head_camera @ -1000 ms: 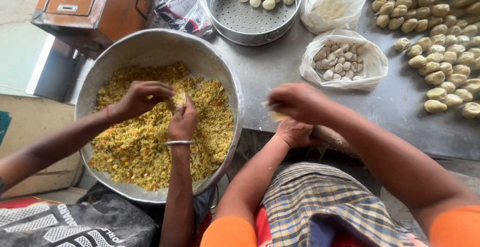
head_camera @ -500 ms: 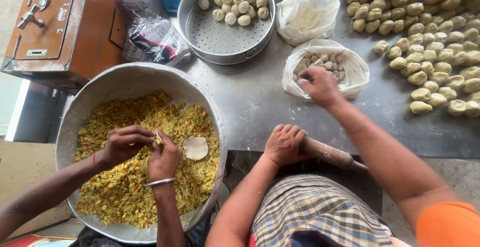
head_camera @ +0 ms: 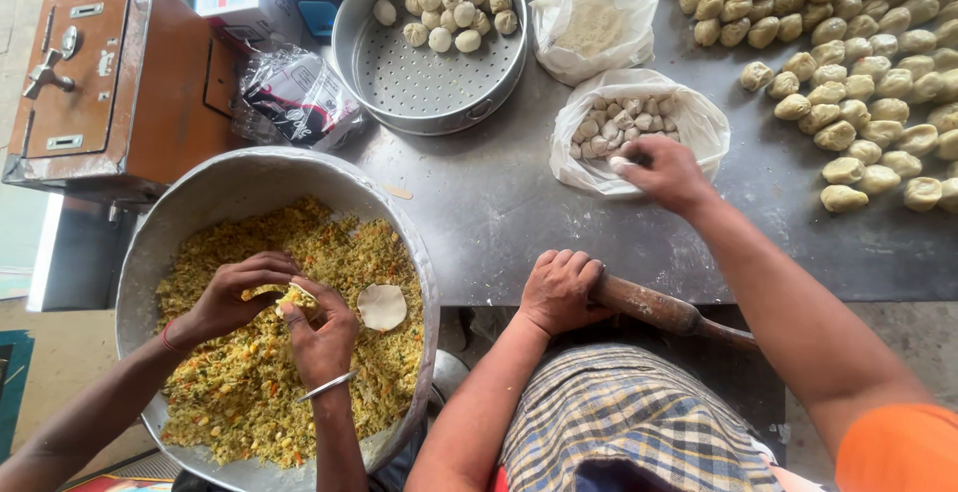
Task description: The person rolls small dough balls into flat circles using a rolling pin, then fills them with a vegetable mixture and folds them into dumplings. The finished dumplings are placed into a cloth bag on the metal table.
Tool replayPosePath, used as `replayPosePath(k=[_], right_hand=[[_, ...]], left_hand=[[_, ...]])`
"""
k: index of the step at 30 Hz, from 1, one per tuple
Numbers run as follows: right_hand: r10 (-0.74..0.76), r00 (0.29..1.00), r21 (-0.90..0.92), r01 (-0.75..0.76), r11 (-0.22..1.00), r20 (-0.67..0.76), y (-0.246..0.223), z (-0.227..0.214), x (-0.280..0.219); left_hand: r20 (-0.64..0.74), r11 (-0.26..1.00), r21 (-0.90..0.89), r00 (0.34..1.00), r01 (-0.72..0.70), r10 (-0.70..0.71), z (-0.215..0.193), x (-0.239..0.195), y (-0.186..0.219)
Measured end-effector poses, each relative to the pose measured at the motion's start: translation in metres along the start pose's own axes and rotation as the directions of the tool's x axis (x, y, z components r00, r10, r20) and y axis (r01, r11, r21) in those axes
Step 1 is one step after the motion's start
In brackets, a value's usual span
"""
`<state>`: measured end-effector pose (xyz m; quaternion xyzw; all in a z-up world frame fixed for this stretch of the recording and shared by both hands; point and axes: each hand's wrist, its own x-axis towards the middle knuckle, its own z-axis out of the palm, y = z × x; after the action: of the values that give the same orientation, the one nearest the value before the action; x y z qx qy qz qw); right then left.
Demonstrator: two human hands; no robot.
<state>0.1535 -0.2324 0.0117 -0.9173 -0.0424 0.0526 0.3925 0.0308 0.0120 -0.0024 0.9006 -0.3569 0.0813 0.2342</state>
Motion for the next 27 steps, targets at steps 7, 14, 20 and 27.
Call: replayPosePath(k=[7, 14, 20, 27], right_hand=[[0.092, 0.978, -0.061, -0.082, 0.995, 0.187, 0.006, 0.004, -0.112], [0.054, 0.991, -0.23, -0.026, 0.973, 0.12, 0.015, 0.012, -0.137], [0.042, 0.996, -0.303, -0.018, 0.953, 0.075, 0.007, 0.013, -0.112], [-0.02, 0.943, -0.591, 0.224, 0.775, 0.331, -0.03, 0.043, -0.083]], left_hand=[[-0.032, 0.998, -0.048, 0.999, -0.042, 0.04, -0.003, 0.001, 0.0], [-0.017, 0.995, -0.074, 0.997, -0.071, 0.069, -0.001, -0.002, 0.002], [-0.053, 0.996, -0.073, 0.997, -0.057, 0.053, -0.003, -0.011, 0.009], [-0.04, 0.995, -0.089, 0.999, -0.038, 0.034, -0.004, -0.016, 0.016]])
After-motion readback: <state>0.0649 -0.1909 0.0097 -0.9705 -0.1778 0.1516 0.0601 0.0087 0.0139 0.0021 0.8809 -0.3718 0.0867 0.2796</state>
